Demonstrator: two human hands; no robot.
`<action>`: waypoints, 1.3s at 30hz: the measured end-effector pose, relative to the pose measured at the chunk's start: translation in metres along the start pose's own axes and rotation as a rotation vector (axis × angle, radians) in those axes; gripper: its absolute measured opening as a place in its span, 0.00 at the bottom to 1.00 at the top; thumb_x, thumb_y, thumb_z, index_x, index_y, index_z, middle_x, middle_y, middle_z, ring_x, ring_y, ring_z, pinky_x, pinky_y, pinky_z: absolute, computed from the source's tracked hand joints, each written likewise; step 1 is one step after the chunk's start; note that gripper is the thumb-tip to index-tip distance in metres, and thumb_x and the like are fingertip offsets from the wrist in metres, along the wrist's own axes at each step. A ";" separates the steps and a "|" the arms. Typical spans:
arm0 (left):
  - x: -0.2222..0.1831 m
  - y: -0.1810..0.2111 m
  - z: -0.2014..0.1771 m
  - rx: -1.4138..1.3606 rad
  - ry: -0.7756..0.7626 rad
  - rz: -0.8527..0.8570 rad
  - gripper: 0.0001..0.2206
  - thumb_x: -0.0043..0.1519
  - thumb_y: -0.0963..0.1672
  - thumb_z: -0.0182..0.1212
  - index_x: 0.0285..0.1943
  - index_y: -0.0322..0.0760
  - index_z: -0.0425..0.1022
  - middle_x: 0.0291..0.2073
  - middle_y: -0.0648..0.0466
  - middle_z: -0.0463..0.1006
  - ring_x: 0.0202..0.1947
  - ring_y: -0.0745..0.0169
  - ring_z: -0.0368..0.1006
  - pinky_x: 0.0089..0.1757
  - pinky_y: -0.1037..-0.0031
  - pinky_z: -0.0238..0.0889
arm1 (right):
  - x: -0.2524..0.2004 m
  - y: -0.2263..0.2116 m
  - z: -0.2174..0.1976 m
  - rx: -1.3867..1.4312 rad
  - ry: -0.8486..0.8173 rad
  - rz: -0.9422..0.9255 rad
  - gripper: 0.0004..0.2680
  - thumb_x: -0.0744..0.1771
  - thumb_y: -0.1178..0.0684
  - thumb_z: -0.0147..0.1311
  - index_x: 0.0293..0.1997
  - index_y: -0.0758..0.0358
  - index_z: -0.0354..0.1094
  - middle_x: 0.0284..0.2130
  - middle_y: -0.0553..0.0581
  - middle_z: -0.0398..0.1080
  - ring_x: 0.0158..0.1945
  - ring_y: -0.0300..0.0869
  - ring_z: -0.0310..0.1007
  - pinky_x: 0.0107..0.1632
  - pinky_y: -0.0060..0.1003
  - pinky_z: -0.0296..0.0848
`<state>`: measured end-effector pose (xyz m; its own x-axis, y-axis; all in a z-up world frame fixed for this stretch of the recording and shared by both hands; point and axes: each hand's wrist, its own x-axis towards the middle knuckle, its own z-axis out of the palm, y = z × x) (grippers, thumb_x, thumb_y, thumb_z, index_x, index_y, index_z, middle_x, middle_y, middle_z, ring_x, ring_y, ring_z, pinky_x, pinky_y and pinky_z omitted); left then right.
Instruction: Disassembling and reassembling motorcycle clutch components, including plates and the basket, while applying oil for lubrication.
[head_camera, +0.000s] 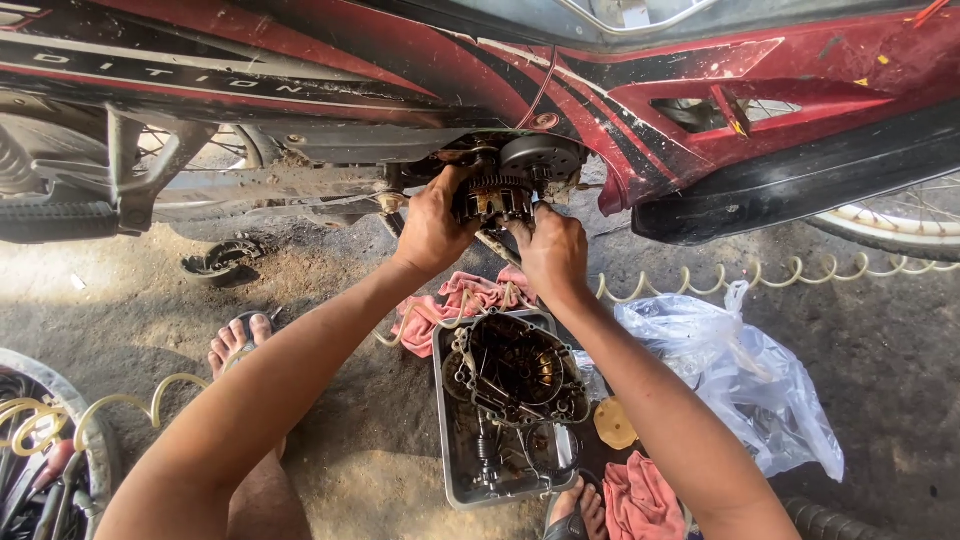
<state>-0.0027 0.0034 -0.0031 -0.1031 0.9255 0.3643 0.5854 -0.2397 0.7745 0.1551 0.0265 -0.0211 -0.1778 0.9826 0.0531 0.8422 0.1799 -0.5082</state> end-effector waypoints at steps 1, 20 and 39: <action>0.000 0.000 0.000 0.001 0.002 0.000 0.21 0.40 0.38 0.61 0.44 0.34 0.64 0.31 0.43 0.71 0.34 0.38 0.70 0.37 0.58 0.65 | -0.001 0.000 -0.001 0.001 0.000 -0.002 0.11 0.61 0.46 0.54 0.30 0.65 0.66 0.21 0.66 0.69 0.30 0.59 0.72 0.33 0.50 0.70; -0.004 -0.012 0.007 0.060 0.045 -0.095 0.21 0.39 0.39 0.64 0.42 0.36 0.65 0.34 0.45 0.70 0.36 0.40 0.70 0.37 0.60 0.66 | 0.001 -0.001 -0.003 0.083 0.025 0.027 0.10 0.60 0.47 0.55 0.24 0.64 0.65 0.16 0.62 0.68 0.26 0.55 0.71 0.29 0.47 0.69; 0.004 -0.014 0.003 0.021 0.090 -0.040 0.19 0.36 0.38 0.65 0.39 0.35 0.70 0.32 0.45 0.72 0.37 0.38 0.70 0.37 0.61 0.66 | -0.001 -0.003 -0.003 0.029 0.050 -0.028 0.12 0.60 0.44 0.55 0.22 0.63 0.64 0.16 0.63 0.68 0.27 0.56 0.71 0.29 0.47 0.69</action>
<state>-0.0087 0.0109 -0.0139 -0.1981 0.9038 0.3794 0.5961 -0.1962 0.7786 0.1547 0.0255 -0.0171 -0.1751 0.9783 0.1107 0.8218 0.2071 -0.5308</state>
